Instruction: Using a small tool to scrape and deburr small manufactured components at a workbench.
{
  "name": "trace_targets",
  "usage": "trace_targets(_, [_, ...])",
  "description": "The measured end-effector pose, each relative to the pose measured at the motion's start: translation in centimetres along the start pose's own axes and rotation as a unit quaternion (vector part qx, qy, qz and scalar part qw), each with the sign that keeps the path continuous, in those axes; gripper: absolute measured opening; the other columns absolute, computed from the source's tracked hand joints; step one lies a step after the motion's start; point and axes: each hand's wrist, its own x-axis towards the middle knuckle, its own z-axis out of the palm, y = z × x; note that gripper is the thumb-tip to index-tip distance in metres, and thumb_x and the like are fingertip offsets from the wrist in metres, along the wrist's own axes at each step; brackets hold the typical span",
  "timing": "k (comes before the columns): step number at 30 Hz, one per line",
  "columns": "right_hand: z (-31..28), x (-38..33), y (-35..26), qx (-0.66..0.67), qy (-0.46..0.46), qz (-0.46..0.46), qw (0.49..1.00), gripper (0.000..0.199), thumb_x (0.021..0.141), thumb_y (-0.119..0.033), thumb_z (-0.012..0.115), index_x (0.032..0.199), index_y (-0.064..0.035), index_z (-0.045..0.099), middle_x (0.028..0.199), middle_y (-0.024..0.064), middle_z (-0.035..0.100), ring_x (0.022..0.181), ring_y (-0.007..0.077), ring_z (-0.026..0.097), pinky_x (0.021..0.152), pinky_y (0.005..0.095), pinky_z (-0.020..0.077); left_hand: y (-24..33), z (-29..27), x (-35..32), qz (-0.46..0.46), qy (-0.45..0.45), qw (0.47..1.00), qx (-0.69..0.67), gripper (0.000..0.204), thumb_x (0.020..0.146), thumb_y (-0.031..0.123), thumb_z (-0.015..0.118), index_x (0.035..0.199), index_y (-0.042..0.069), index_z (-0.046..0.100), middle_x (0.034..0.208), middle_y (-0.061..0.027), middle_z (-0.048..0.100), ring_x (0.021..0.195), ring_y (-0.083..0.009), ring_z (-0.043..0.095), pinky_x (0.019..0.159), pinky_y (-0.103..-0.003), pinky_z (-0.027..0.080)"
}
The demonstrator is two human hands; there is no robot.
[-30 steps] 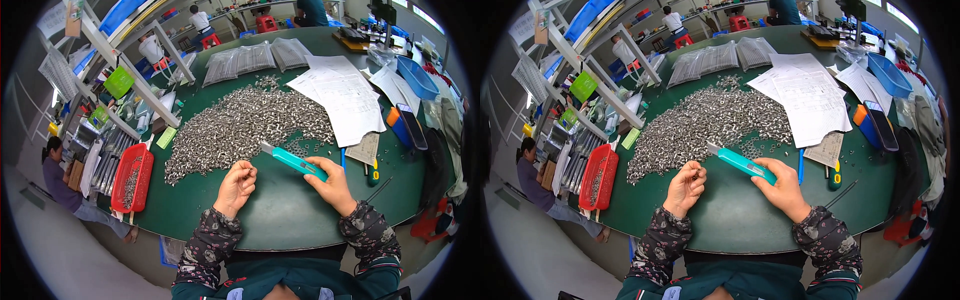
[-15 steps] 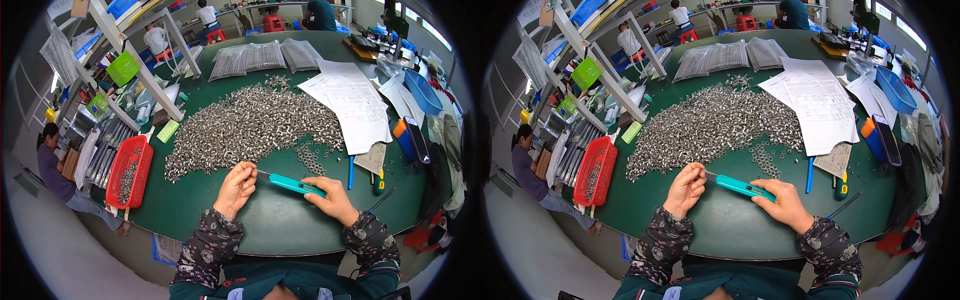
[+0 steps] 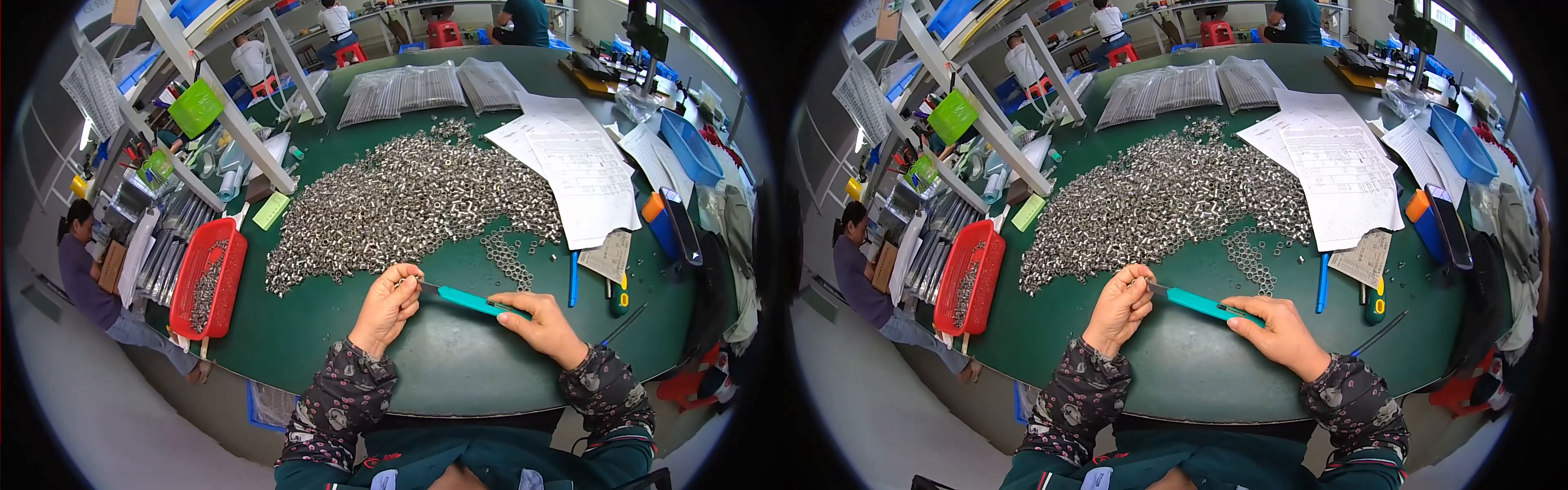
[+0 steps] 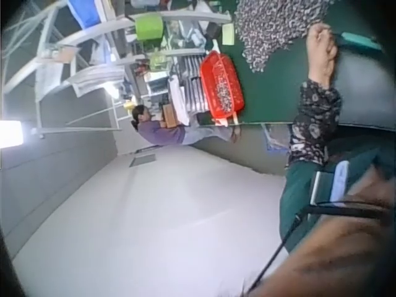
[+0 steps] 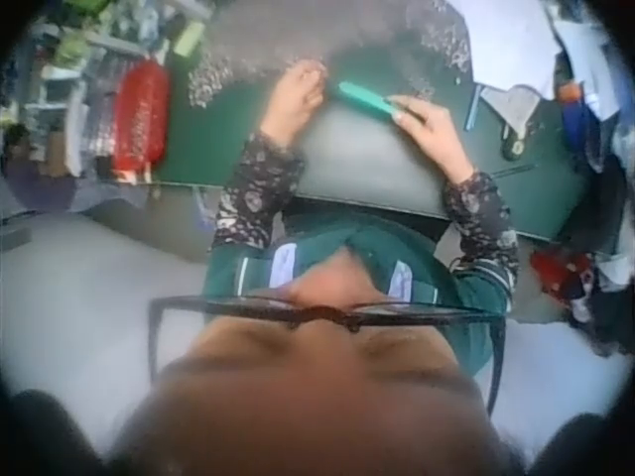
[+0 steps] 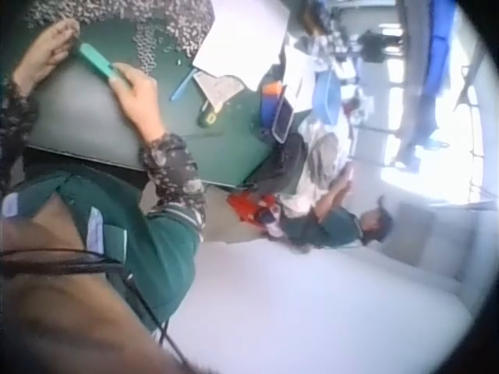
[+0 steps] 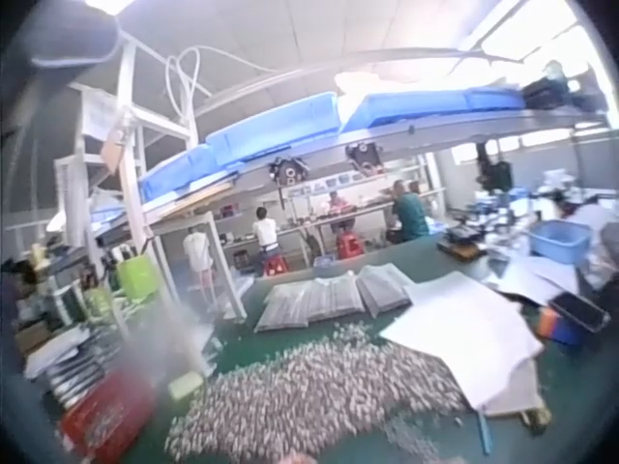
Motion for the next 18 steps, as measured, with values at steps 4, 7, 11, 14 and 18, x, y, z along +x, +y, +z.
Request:
trace_targets(4, [0.13,-0.1,-0.41,-0.058,0.013,-0.001,0.998,0.026,0.076,-0.018,0.058,0.098,-0.0035,0.059,0.079,0.014,0.059,0.068,0.0273,0.057,0.062,0.033,0.0439,-0.05,-0.14,-0.14,-0.001,0.018,1.0,0.012,0.012,0.086,0.01,0.049,0.095,0.003,0.049,0.069,0.0019,0.046,0.048,-0.0011,0.03,0.039,-0.014,0.024])
trace_targets(7, [0.24,-0.22,-0.4,-0.091,0.025,-0.004,0.995,0.027,0.076,-0.019,0.058,0.099,-0.0054,0.059,0.074,0.0125,0.057,0.064,0.0277,0.055,0.058,0.0345,0.0428,-0.11,-0.2,-0.14,-0.004,0.018,1.0,0.014,0.012,0.086,0.01,0.049,0.095,0.003,0.049,0.068,0.0024,0.045,0.048,-0.0012,0.03,0.04,-0.014,0.024])
trace_targets(11, [0.32,-0.38,-0.29,-0.138,0.042,-0.015,0.989,0.027,0.076,-0.021,0.059,0.099,-0.0075,0.059,0.067,0.0105,0.052,0.058,0.0271,0.052,0.054,0.0353,0.0414,-0.05,-0.07,-0.17,-0.01,0.014,1.0,0.012,0.012,0.086,0.011,0.049,0.095,0.003,0.049,0.066,0.0036,0.042,0.048,-0.0014,0.029,0.041,-0.015,0.024])
trace_targets(14, [0.35,-0.36,-0.34,-0.161,0.05,-0.025,0.985,0.027,0.076,-0.022,0.059,0.099,-0.0082,0.059,0.066,0.0101,0.051,0.057,0.0266,0.052,0.051,0.0353,0.041,0.0,-0.05,-0.19,-0.011,0.013,1.0,0.018,0.012,0.086,0.011,0.049,0.095,0.003,0.049,0.065,0.004,0.04,0.049,-0.0015,0.029,0.04,-0.015,0.024])
trace_targets(18, [0.36,-0.35,-0.27,-0.176,0.055,-0.036,0.982,0.027,0.076,-0.022,0.059,0.1,-0.0086,0.058,0.066,0.0099,0.051,0.055,0.0264,0.052,0.05,0.0356,0.0406,-0.09,-0.1,-0.18,-0.012,0.012,1.0,0.018,0.011,0.086,0.011,0.048,0.095,0.003,0.049,0.065,0.0038,0.04,0.049,-0.0014,0.029,0.04,-0.015,0.024])
